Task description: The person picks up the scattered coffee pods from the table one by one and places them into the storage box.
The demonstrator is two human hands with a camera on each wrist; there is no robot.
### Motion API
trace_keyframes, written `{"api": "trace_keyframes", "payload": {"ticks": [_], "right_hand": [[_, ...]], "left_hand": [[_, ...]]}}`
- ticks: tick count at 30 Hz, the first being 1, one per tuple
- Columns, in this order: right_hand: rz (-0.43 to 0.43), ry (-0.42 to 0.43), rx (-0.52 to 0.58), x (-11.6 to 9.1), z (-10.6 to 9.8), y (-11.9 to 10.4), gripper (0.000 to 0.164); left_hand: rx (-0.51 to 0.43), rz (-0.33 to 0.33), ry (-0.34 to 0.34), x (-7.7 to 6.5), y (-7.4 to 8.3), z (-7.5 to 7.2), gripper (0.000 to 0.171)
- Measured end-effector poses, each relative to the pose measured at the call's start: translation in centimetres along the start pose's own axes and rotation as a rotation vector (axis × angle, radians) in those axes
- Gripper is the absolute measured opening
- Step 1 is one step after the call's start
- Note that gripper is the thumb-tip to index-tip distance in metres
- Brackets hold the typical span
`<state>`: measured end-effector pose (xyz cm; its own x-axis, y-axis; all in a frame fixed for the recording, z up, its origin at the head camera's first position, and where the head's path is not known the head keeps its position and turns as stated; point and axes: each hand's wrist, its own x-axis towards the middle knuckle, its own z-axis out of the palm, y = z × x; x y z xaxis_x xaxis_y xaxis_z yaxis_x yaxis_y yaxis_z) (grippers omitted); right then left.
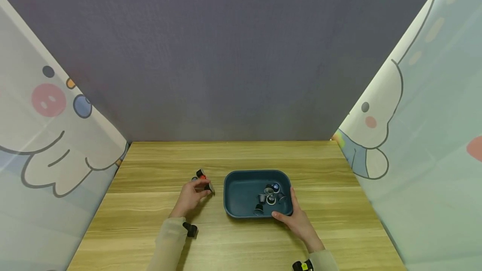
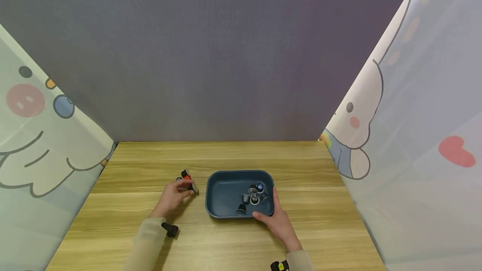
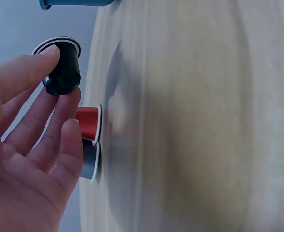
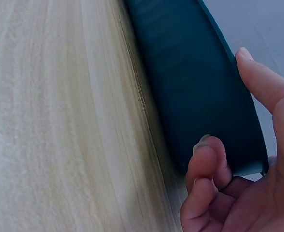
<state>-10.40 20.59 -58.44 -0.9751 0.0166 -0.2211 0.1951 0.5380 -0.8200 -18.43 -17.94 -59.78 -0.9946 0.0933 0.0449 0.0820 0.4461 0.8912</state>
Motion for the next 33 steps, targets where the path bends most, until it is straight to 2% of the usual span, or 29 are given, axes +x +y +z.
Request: {"api": "trace_keyframes", "payload": {"ticks": [9, 18, 33], "right_hand": [[-0.008, 0.006, -0.011, -0.1, 0.1, 0.0, 0.117], [-0.013, 0.009, -0.017, -0.1, -0.1, 0.0, 0.117], [-0.008, 0.007, -0.018, -0.1, 0.0, 0.1, 0.117]], "left_hand": [[-0.062, 0.027, 0.011, 0.2, 0.9, -0.4, 0.031], [-0.013, 0.052, 0.023, 0.2, 2.2, -1.0, 0.032], [0.000, 0.084, 0.052, 0.5, 4.6, -1.9, 0.032]]}}
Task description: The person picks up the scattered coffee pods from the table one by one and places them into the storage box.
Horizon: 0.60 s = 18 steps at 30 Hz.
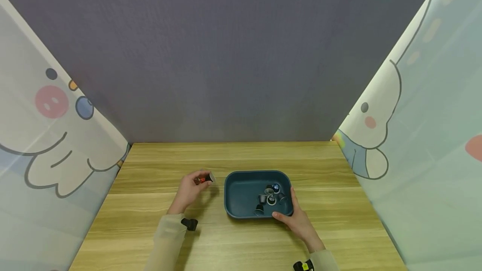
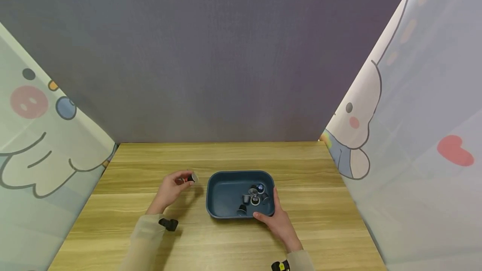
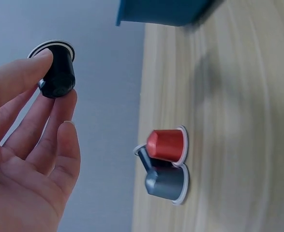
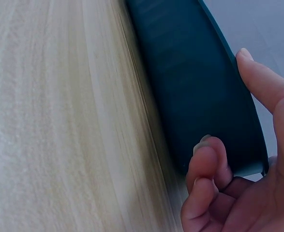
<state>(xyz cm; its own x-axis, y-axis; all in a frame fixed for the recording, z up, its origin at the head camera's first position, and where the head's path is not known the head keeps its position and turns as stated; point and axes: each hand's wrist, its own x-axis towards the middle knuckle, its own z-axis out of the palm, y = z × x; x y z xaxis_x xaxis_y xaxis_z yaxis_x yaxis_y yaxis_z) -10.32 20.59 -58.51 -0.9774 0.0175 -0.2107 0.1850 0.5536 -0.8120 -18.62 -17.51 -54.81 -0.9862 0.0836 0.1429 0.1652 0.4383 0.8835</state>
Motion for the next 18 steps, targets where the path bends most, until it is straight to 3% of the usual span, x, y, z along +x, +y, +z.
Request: {"api": "trace_keyframes", "payload": {"ticks": [12, 18], "right_hand": [[0.000, 0.004, -0.003, 0.0, 0.1, 0.0, 0.117], [0.065, -0.026, 0.088, -0.1, 0.0, -0.2, 0.119]], "left_hand": [[-0.028, 0.036, -0.037, 0.9, 1.7, 0.3, 0.030], [-0.012, 0.112, -0.058, 1.4, 2.6, 0.9, 0.033]]}}
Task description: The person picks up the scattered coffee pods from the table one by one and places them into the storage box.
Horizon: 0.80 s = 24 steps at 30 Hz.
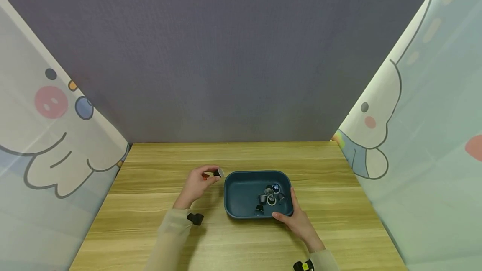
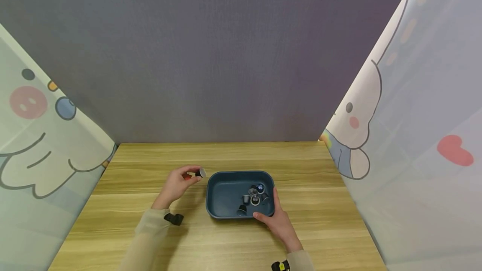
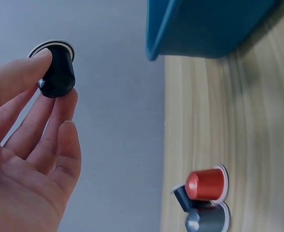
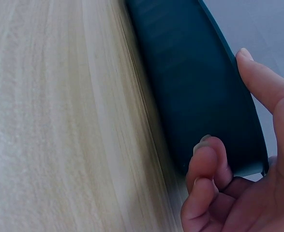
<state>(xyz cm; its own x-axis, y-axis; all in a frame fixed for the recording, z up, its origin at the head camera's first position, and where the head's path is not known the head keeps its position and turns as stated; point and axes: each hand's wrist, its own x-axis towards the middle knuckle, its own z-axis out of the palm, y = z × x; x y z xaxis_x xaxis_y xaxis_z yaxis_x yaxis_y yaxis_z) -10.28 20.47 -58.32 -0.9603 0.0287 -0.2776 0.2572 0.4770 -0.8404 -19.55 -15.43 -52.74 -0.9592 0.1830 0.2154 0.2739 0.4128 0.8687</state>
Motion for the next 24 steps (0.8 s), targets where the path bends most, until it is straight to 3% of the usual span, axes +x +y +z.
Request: {"api": "trace_keyframes", "payload": {"ticks": [17, 24], "right_hand": [[-0.011, 0.009, -0.041, -0.1, -0.1, -0.1, 0.119], [-0.021, 0.019, -0.052, 0.0, -0.1, -0.1, 0.118]], "left_hand": [[0.016, 0.051, -0.142, 2.0, 2.9, 2.1, 0.033], [0.037, 0.137, -0.192, 3.0, 3.6, 3.4, 0.032]]}}
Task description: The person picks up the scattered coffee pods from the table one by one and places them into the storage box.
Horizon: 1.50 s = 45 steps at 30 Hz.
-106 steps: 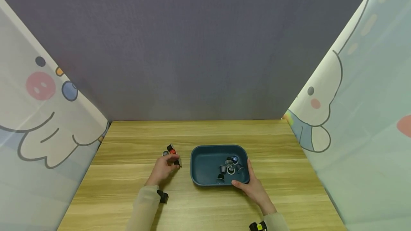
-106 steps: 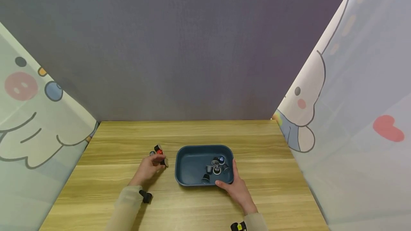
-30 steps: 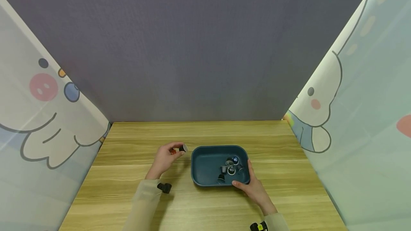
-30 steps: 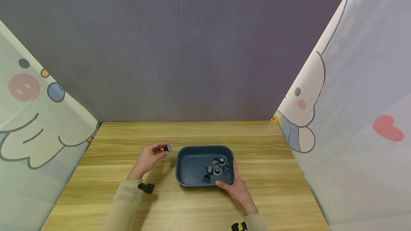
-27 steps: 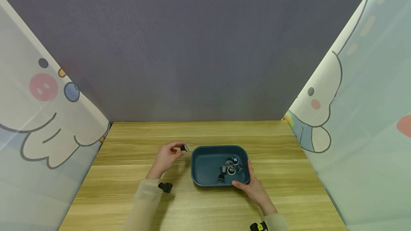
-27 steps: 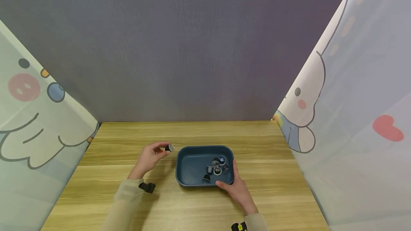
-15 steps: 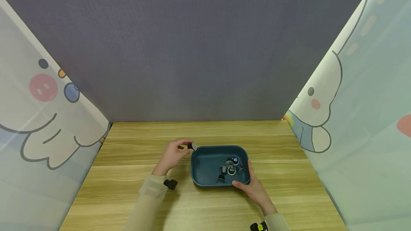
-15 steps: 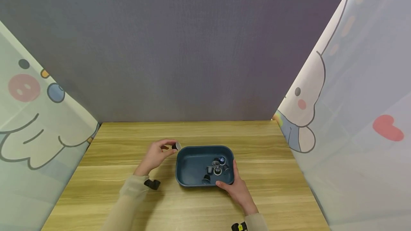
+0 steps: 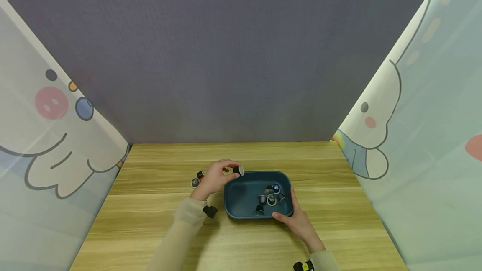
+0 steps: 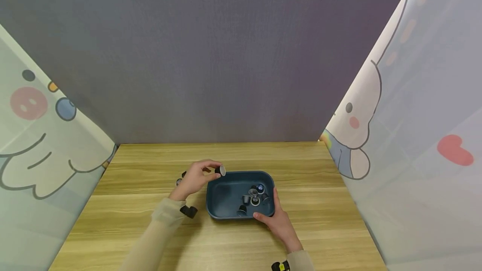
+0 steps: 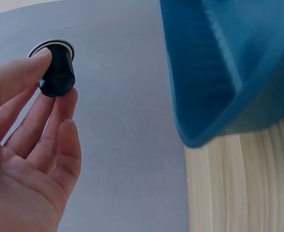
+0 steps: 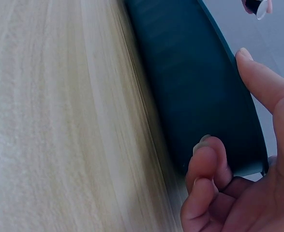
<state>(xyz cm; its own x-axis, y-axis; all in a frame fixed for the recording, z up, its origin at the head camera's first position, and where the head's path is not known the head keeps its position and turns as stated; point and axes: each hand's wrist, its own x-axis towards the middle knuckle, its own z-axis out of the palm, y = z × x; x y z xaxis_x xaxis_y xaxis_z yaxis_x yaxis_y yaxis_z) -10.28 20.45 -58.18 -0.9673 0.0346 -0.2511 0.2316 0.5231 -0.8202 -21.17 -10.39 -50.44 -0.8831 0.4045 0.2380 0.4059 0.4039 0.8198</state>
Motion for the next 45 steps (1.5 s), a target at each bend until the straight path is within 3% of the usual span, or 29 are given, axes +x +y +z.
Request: {"api": "trace_keyframes", "payload": {"ticks": [7, 21, 32, 45], "right_hand": [[0.005, -0.006, -0.011, -0.1, 0.0, -0.1, 0.118], [-0.003, 0.009, -0.030, 0.0, 0.1, -0.1, 0.117], [0.010, -0.005, 0.000, 0.0, 0.0, -0.2, 0.117], [-0.019, 0.011, -0.049, -0.1, 0.0, -0.3, 0.116]], "left_hand": [[0.013, 0.042, -0.061, 1.2, 0.5, 1.0, 0.031], [-0.030, 0.018, -0.174, 3.7, 1.4, 3.1, 0.033], [-0.078, -0.006, -0.210, 5.1, 0.3, 5.2, 0.032], [-0.125, -0.041, -0.224, 5.3, -1.6, 7.0, 0.032]]}}
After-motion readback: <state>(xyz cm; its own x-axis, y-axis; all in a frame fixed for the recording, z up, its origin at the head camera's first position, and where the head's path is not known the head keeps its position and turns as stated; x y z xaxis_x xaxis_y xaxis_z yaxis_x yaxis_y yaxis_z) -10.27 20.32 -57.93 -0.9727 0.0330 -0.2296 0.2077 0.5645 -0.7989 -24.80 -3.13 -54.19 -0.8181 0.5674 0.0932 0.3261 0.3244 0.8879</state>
